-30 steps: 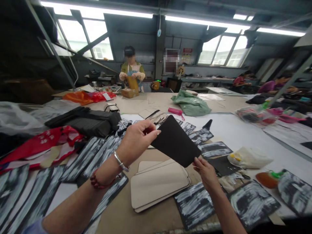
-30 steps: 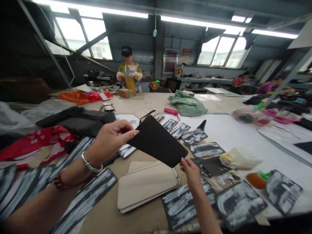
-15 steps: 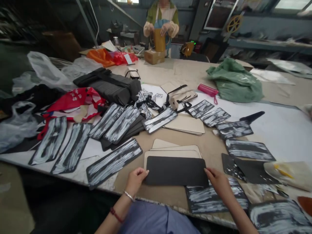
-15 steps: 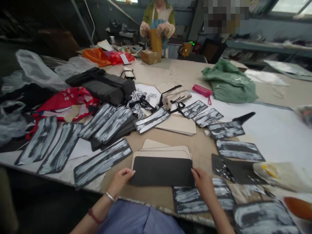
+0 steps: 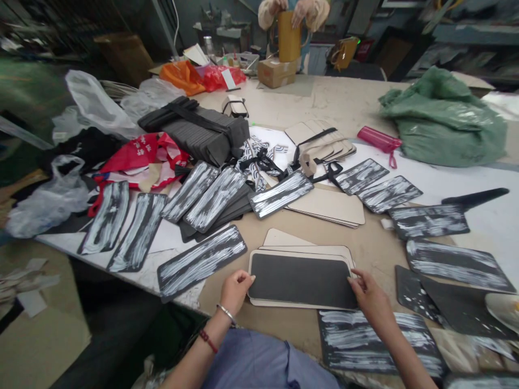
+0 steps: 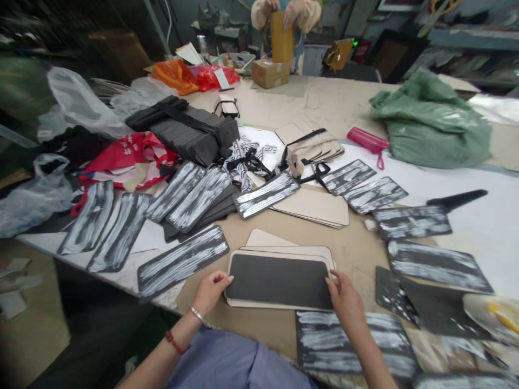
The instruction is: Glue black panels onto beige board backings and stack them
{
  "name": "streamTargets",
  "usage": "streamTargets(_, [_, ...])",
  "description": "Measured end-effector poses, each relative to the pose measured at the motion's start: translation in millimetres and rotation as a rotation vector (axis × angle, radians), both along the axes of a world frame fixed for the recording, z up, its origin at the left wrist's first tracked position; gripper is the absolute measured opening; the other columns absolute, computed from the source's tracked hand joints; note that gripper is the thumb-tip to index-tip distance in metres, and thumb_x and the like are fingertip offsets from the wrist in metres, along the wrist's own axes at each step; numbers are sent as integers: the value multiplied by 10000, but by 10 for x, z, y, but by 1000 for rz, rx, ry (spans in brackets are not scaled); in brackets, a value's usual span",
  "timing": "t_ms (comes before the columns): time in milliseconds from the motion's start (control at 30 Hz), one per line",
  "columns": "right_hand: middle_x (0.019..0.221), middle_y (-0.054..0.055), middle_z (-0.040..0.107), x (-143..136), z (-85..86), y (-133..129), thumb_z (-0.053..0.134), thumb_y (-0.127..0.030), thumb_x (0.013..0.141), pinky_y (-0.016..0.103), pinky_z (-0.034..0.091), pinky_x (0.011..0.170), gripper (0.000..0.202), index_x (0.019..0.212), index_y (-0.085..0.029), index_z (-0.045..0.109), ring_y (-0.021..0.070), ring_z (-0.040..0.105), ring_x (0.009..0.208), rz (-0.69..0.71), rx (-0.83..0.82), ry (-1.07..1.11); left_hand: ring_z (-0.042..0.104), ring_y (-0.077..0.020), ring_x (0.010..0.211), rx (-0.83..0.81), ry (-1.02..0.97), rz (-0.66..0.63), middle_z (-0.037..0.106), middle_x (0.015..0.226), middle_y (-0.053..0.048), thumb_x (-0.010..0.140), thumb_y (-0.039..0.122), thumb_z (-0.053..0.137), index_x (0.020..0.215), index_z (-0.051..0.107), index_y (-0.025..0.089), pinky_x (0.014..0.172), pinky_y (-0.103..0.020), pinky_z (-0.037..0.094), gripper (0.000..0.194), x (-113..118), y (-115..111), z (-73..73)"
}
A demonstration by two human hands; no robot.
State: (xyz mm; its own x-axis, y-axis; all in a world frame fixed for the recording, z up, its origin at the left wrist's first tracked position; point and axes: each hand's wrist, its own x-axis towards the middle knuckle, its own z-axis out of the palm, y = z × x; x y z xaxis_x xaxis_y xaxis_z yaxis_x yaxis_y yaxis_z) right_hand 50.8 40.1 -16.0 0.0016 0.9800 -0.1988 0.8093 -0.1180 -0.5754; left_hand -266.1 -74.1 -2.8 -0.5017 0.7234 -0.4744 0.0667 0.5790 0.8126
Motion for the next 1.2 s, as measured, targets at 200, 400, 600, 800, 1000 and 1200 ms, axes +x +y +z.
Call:
streamTargets(200, [663,37,602,-58,-6,-11,396,-417,701,327,430,645,383,949,-157,528,200,583,634,14,34,-26,405,-116,501,3,80,-39,451,463,29,541,539,583,471,486,174,506,-233,336,384,-9,-51,-82])
streamTargets(400, [667,36,601,-71,-66,0,417,-376,716,324,432,648,332,948,-161,520,196,580,633,6,50,-37,403,-119,507,-20,111,-86,444,464,33,568,552,563,480,482,178,514,-233,332,392,-32,-57,-113])
streamTargets(600, [636,25,588,-95,-89,12,412,-349,726,313,423,621,298,938,-165,515,199,576,616,20,56,-74,414,-120,510,-32,114,-51,463,470,30,581,517,569,496,499,174,519,-236,339,360,-31,-57,-184])
streamTargets(800, [662,47,595,-85,-93,41,401,-390,705,318,420,620,346,946,-161,499,217,582,644,25,14,-141,410,-117,501,-48,125,-8,462,468,27,586,435,553,477,481,177,535,-245,339,289,9,-25,-189])
streamTargets(1000, [661,59,604,-68,-123,88,397,-461,661,336,418,597,395,913,-176,503,246,588,650,17,-31,-196,397,-110,502,-72,117,21,446,478,30,587,393,534,476,455,182,524,-238,318,251,15,-6,-231])
streamTargets(1200, [669,65,616,-75,-111,80,386,-467,665,339,419,604,413,920,-167,509,243,588,641,28,-27,-206,403,-107,497,-96,114,22,450,472,33,595,377,539,472,455,182,517,-234,314,245,12,-7,-227])
